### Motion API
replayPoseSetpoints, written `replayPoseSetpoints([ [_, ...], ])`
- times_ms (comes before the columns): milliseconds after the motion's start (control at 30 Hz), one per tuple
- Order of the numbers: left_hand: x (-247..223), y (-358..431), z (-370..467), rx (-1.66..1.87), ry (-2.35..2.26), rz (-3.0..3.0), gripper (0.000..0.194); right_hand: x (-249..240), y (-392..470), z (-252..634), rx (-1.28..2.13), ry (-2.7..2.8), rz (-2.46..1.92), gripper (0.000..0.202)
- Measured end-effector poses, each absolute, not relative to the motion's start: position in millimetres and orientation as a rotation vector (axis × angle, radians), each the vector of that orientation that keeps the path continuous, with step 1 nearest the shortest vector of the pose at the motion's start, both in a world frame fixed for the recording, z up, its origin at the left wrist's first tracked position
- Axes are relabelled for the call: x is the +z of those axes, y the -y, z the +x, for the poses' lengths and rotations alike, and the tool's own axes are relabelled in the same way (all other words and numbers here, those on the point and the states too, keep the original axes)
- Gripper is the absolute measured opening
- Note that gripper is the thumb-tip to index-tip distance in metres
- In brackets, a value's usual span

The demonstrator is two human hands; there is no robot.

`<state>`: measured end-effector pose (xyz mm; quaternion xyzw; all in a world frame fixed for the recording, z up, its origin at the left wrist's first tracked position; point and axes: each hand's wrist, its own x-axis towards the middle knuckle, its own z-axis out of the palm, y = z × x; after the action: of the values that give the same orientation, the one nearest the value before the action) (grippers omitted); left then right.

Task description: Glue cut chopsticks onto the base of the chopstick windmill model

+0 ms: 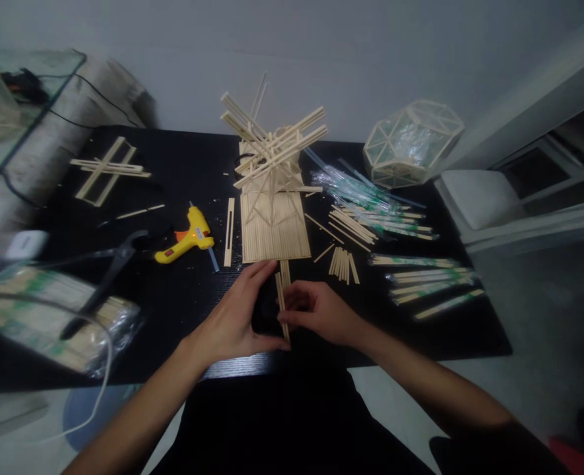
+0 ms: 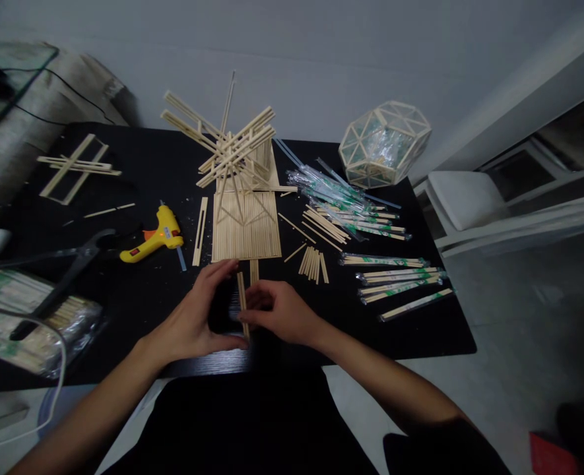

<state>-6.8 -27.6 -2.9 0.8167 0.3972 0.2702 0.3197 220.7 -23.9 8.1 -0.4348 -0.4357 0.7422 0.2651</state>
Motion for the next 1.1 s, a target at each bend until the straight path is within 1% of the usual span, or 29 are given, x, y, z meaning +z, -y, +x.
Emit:
replayPoseSetpoints([
  [167, -1.9, 27.3, -8.0, 0.653, -0.966, 2.189, 0.137, 6.7, 22.3, 220.4, 2.011, 1.133, -1.185, 0.041],
  [767, -4.0, 27.5, -6.3, 0.648, -0.944, 2.08, 0.125, 4.4, 21.2, 218.8, 2.029, 1.082, -1.18, 0.04],
  [1100, -5.9, 27.1, -5.6, 0.664, -0.916, 2.022, 0.124, 1.7, 20.7, 217.8, 2.028, 1.069, -1.134, 0.046],
])
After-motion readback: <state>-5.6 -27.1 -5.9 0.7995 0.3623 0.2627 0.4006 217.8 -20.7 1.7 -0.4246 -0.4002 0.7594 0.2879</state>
